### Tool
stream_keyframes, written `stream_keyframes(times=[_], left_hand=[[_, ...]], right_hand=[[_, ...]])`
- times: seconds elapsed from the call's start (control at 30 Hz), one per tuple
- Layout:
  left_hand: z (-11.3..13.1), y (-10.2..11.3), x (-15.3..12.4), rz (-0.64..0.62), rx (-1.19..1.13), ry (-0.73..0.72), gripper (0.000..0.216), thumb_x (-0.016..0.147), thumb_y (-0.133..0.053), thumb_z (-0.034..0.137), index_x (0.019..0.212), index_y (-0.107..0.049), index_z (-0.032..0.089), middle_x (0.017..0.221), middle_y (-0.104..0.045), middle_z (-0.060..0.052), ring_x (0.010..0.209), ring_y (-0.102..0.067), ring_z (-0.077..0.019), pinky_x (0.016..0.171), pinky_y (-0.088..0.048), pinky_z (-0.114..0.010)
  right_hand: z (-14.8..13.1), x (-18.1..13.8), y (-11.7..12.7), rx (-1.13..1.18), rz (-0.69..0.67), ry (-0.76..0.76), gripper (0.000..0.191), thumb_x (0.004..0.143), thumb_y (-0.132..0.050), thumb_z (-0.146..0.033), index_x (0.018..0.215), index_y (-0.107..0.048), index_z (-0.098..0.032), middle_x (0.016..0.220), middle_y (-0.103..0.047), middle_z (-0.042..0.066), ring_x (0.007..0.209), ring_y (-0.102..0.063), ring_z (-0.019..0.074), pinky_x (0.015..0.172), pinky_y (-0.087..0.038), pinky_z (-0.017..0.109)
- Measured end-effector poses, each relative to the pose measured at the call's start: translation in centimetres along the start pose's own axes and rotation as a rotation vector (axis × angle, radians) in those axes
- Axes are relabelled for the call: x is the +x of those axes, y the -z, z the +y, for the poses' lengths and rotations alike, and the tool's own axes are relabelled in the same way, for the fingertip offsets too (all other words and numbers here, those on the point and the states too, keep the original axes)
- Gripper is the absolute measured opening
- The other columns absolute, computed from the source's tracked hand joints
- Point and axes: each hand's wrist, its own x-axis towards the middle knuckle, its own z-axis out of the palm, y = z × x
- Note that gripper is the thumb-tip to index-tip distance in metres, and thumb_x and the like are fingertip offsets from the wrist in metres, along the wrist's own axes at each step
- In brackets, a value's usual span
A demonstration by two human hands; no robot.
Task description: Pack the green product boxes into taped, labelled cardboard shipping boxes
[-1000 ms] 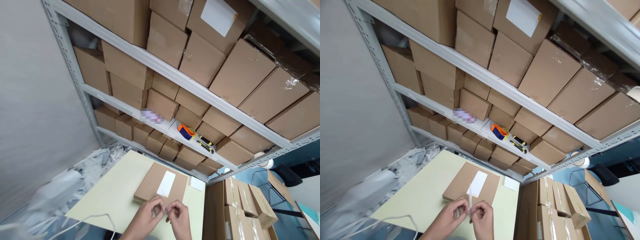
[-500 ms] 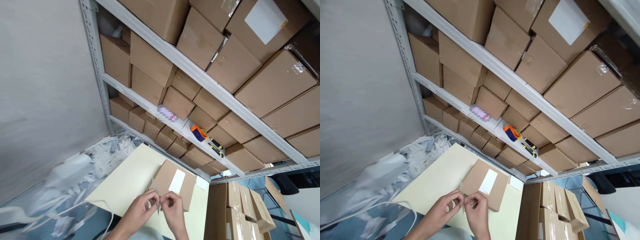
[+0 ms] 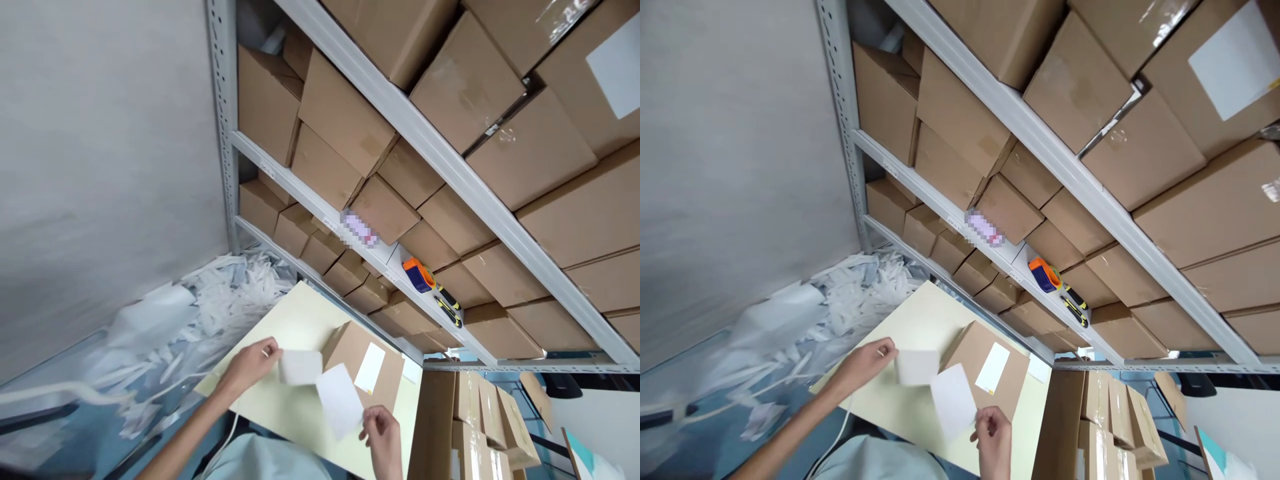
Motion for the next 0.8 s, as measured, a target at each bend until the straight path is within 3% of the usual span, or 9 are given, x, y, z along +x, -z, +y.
stream_keyframes(times=[0.07,0.17,0.27,0.33,0.43,0.6,0.63,0.7,0.8], left_hand=[[-0.9,2.8,2.6,0.186,-0.079,0.077,0.022,0.082,-0.062,0.045,0.076,-0.067,0.025,0.071,-0.074,-0.002,0.072,-0.072,-0.0274,0.069,-0.046,-0.035],[-0.2,7.9,7.1,0.525,-0.233,0.065,0.028,0.08,-0.073,0.054,0.084,-0.066,0.027,0.06,-0.069,0.002,0.06,-0.066,-0.0249,0.064,-0.046,-0.035],[2.9,11.4,10.9,0.687,-0.416,-0.137,0.053,0.061,-0.092,0.064,0.086,-0.063,0.027,0.082,-0.076,-0.004,0.1,-0.078,-0.0331,0.084,-0.056,-0.037],[5.5,11.6,11.6,0.667,-0.499,-0.256,0.053,0.063,-0.091,0.066,0.089,-0.068,0.027,0.094,-0.079,-0.006,0.135,-0.069,-0.0358,0.105,-0.055,-0.037],[9.1,7.7,9.0,0.441,-0.461,-0.319,0.053,0.065,-0.092,0.062,0.099,-0.075,0.026,0.108,-0.082,-0.007,0.145,-0.063,-0.0367,0.117,-0.052,-0.041],[13.2,-4.3,-1.6,-0.284,-0.549,-0.29,0.044,0.087,-0.075,0.063,0.105,-0.082,0.023,0.118,-0.085,-0.012,0.118,-0.08,-0.0311,0.108,-0.061,-0.043],[13.8,-6.2,-3.6,-0.373,-0.608,-0.254,0.046,0.09,-0.074,0.063,0.108,-0.081,0.022,0.118,-0.085,-0.013,0.117,-0.08,-0.0303,0.107,-0.062,-0.043],[14.8,-9.0,-6.7,-0.431,-0.737,-0.153,0.048,0.09,-0.076,0.065,0.109,-0.078,0.02,0.118,-0.085,-0.015,0.117,-0.08,-0.0297,0.107,-0.062,-0.043],[15.8,-11.5,-8.6,-0.363,-0.84,0.026,0.055,0.083,-0.083,0.069,0.103,-0.072,0.02,0.111,-0.085,-0.014,0.112,-0.081,-0.0298,0.102,-0.064,-0.043]], right_hand=[[0.6,-0.4,0.8,0.031,0.074,-0.002,0.056,0.074,-0.086,-0.073,0.073,-0.074,-0.019,0.066,-0.067,0.004,0.055,-0.066,0.019,0.05,-0.047,0.026],[0.7,-0.8,1.0,0.119,0.155,0.004,0.064,0.075,-0.083,-0.083,0.075,-0.073,-0.02,0.061,-0.063,0.001,0.052,-0.065,0.0194,0.049,-0.048,0.028],[-0.1,-0.9,0.4,0.17,0.152,-0.005,0.067,0.074,-0.083,-0.087,0.077,-0.07,-0.021,0.057,-0.062,0.001,0.049,-0.065,0.0207,0.047,-0.048,0.029],[-1.0,-0.8,-0.1,0.171,0.162,0.014,0.067,0.075,-0.083,-0.086,0.08,-0.071,-0.02,0.058,-0.064,0.002,0.049,-0.067,0.0213,0.047,-0.048,0.028],[-2.9,-0.6,-0.8,0.126,0.242,0.085,0.065,0.082,-0.08,-0.084,0.084,-0.072,-0.019,0.064,-0.07,0.004,0.053,-0.07,0.0212,0.049,-0.051,0.028],[-5.4,0.0,-1.0,-0.142,0.455,0.34,0.049,0.1,-0.068,-0.068,0.097,-0.076,-0.019,0.073,-0.076,0.006,0.059,-0.071,0.0191,0.061,-0.058,0.029],[-5.4,0.1,-0.9,-0.244,0.463,0.416,0.046,0.103,-0.066,-0.064,0.098,-0.077,-0.019,0.074,-0.078,0.007,0.059,-0.071,0.0185,0.061,-0.057,0.029],[-4.8,0.4,-0.5,-0.434,0.396,0.566,0.042,0.108,-0.061,-0.056,0.096,-0.079,-0.02,0.075,-0.079,0.008,0.059,-0.07,0.0176,0.063,-0.055,0.028],[-3.1,0.3,0.4,-0.625,0.249,0.672,0.036,0.113,-0.055,-0.043,0.097,-0.08,-0.022,0.072,-0.079,0.007,0.06,-0.069,0.0168,0.063,-0.05,0.028]])
